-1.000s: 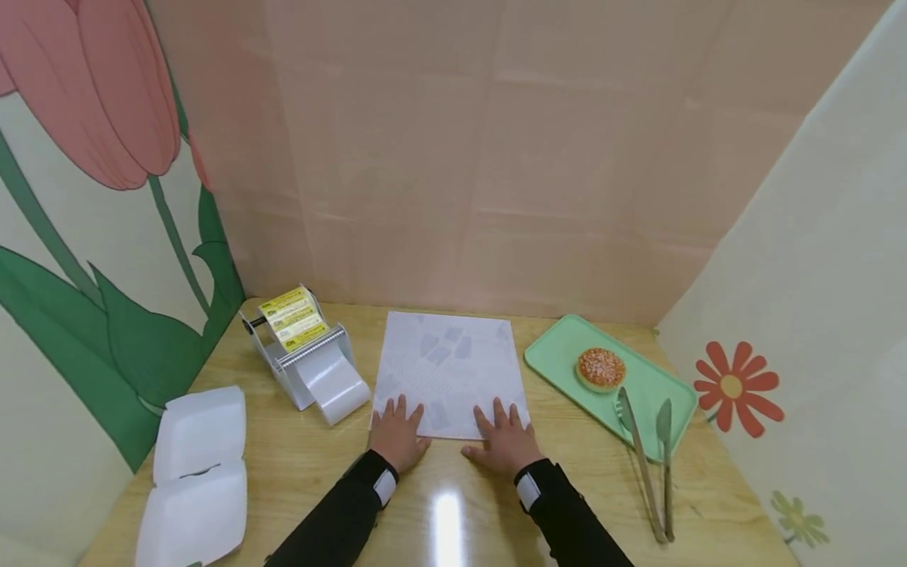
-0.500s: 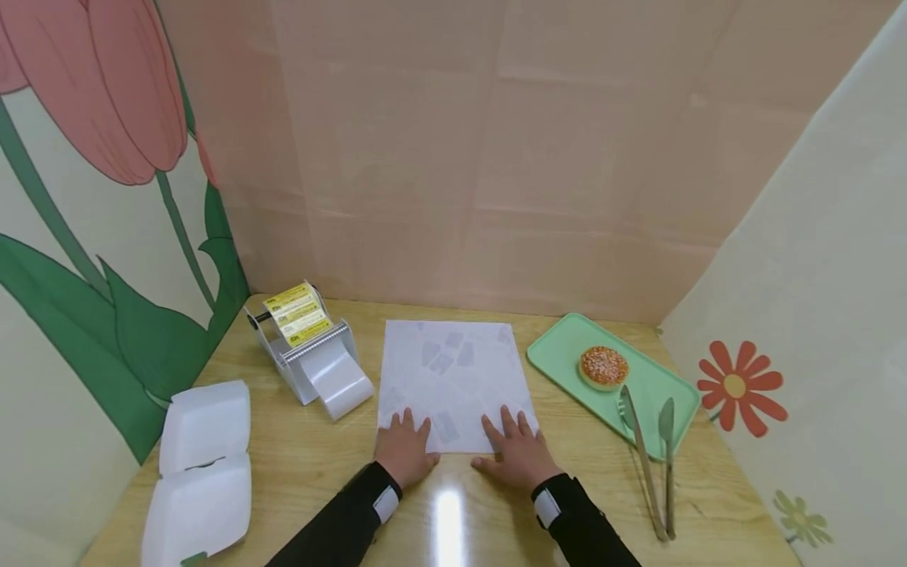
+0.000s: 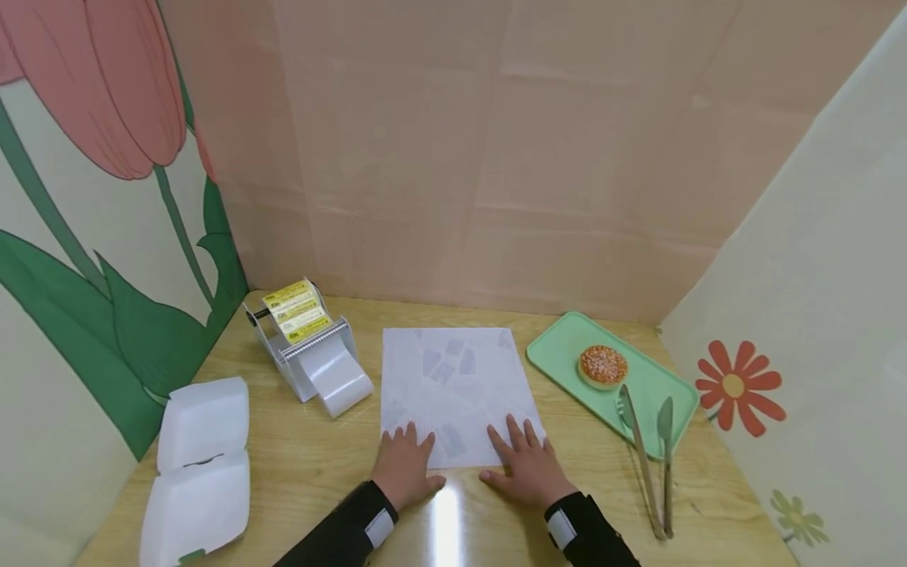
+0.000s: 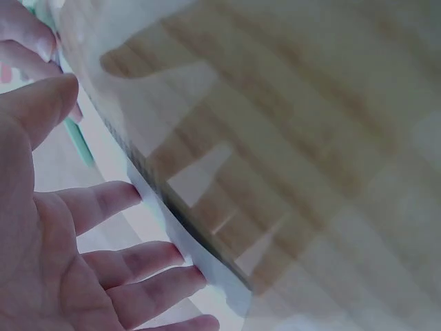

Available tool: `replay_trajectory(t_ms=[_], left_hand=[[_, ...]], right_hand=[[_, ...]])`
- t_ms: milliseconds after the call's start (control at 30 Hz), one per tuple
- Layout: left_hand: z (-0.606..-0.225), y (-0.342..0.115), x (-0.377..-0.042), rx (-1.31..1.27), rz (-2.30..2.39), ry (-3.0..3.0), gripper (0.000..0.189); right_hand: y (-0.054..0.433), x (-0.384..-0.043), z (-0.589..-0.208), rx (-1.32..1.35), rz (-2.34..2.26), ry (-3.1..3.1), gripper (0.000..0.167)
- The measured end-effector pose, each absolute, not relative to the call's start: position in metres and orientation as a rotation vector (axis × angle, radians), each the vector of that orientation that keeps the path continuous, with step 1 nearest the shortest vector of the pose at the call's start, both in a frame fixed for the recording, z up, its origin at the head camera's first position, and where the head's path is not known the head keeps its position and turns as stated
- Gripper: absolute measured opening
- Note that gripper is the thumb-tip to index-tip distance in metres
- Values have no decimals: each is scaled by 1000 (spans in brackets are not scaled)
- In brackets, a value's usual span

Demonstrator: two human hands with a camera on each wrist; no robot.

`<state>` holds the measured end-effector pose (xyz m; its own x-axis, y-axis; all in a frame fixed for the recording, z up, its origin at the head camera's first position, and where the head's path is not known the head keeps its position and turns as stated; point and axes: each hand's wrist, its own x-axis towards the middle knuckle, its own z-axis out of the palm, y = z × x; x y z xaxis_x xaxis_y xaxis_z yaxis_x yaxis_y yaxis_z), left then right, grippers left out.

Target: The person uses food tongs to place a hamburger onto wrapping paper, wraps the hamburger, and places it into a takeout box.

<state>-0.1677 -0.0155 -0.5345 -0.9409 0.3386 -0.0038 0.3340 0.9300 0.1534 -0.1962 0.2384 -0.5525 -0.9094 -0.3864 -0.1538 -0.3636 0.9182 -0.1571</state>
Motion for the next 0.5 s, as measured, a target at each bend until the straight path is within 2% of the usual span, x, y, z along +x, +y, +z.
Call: replay_trajectory(t_ms=[500], left_hand=[[-527, -12, -154, 550, 249, 3016, 73]], right_hand=[[248, -191, -553, -548, -251, 2836, 80]])
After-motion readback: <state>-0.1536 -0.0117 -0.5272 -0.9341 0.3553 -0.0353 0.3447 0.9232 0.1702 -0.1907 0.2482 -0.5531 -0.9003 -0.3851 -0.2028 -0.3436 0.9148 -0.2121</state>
